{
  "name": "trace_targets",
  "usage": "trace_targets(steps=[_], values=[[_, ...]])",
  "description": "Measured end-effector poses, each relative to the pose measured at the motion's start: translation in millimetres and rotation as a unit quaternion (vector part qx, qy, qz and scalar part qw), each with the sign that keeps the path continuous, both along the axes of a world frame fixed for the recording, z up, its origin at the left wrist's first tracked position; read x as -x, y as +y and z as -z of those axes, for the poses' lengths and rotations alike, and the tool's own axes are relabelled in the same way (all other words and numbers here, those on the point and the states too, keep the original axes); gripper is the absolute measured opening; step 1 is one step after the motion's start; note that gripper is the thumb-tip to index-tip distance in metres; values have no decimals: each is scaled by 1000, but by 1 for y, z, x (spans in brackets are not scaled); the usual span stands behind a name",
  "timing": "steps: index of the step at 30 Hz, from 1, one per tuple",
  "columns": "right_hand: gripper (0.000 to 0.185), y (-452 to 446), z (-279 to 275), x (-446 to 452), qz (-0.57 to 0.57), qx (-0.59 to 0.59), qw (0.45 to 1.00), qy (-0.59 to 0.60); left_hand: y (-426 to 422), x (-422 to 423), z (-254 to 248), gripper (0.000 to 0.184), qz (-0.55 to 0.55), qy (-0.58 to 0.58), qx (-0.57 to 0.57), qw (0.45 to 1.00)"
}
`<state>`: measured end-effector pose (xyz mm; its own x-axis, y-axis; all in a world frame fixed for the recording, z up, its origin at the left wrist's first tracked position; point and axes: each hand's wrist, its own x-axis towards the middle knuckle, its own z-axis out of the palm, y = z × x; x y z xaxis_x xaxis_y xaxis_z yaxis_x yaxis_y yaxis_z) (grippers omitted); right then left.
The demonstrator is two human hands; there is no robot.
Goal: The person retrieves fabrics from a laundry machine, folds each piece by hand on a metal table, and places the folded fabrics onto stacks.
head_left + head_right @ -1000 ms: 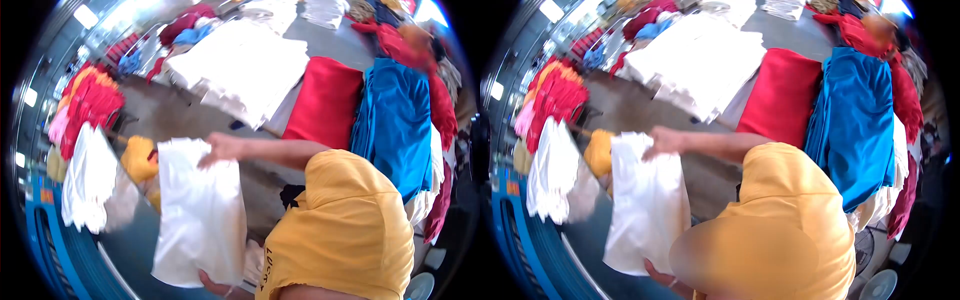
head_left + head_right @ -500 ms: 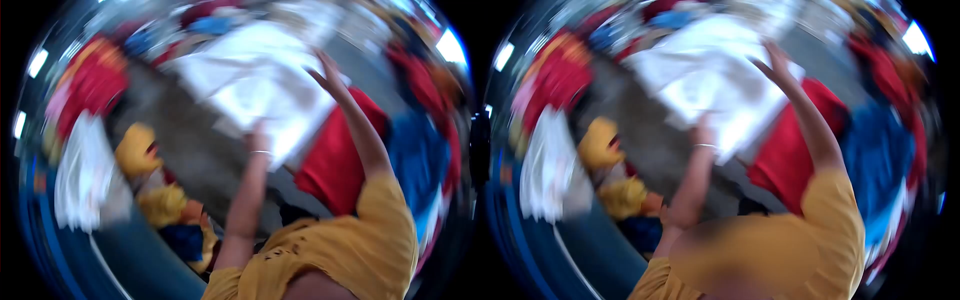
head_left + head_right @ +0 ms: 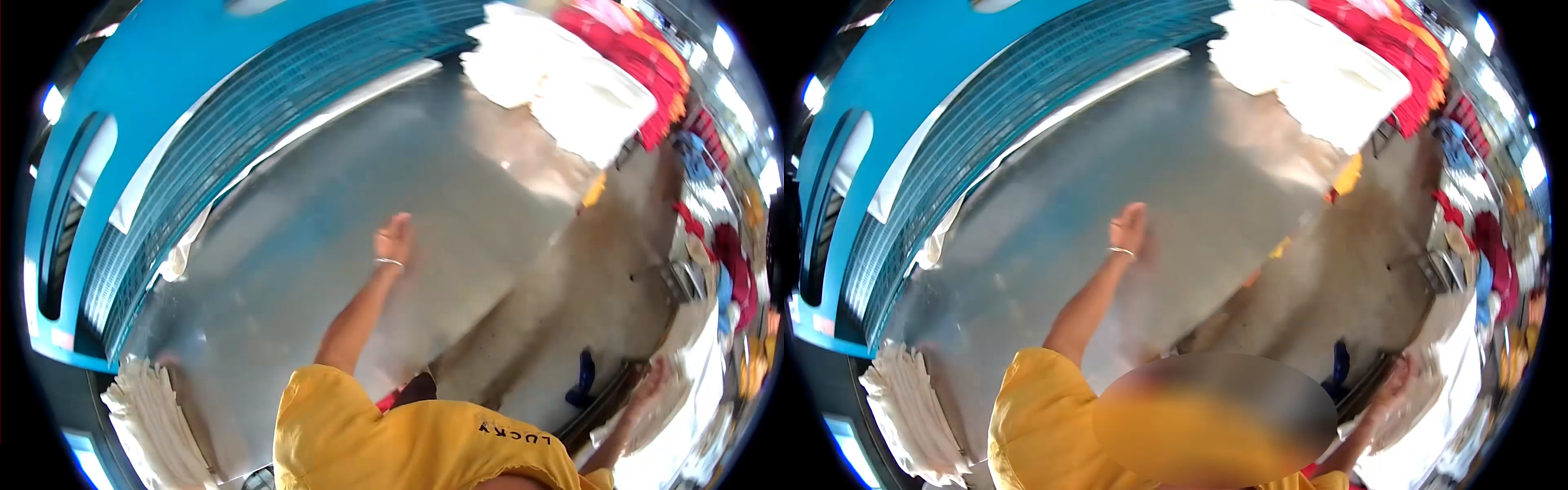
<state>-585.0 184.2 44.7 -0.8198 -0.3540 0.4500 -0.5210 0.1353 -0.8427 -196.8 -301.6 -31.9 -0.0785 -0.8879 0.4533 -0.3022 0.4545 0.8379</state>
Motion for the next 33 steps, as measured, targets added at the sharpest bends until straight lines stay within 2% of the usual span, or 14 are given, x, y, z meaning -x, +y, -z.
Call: trace_targets(steps=[1, 2, 4, 8, 15, 18, 19, 22, 24, 26, 28, 30, 32, 33], values=[[28, -81, -20, -44, -15, -179, 975, 133, -58, -53, 33, 14, -75, -20, -4, 997], [26, -142, 0, -73, -74, -143, 987, 16, -82, -101, 1, 12, -182, -198, -65, 961], [29, -247, 39, -124, -214, -193, 958, -12, -146, -184, 9, 17, -280, -294, -19, 913], [26, -419, 33, -256, -407, -169, 886, 142, -247, -292, 4, 31, -330, -413, -53, 847], [28, -539, 75, -374, -345, -265, 837, 331, -369, -390, 36, 35, -350, -495, -50, 794], [28, -539, 78, -371, -371, -251, 848, 282, -383, -405, 46, 26, -367, -476, 47, 798], [25, -541, 76, -369, -360, -289, 837, 294, -373, -406, 50, 22, -341, -448, 57, 825], [25, -559, 76, -367, -434, -183, 873, -128, -299, -392, 34, 12, -269, -370, 49, 888], [39, -584, 59, -392, -498, -139, 836, -183, -214, -376, 27, 9, -218, -318, 58, 921], [51, -613, 60, -404, -489, -105, 741, -448, -101, -357, 13, 8, -168, -335, 8, 927], [64, -651, 86, -380, -501, -70, 673, -539, 14, -352, -7, 13, -108, -257, -84, 957], [64, -680, 92, -353, -476, -1, 682, -556, 117, -367, -28, 9, -18, -162, -263, 951], [64, -702, 85, -331, -456, -43, 692, -558, 183, -399, -25, 12, -202, -95, -132, 966], [62, -709, 84, -325, -472, -47, 681, -558, 194, -418, -31, 19, -397, -120, -160, 896]])
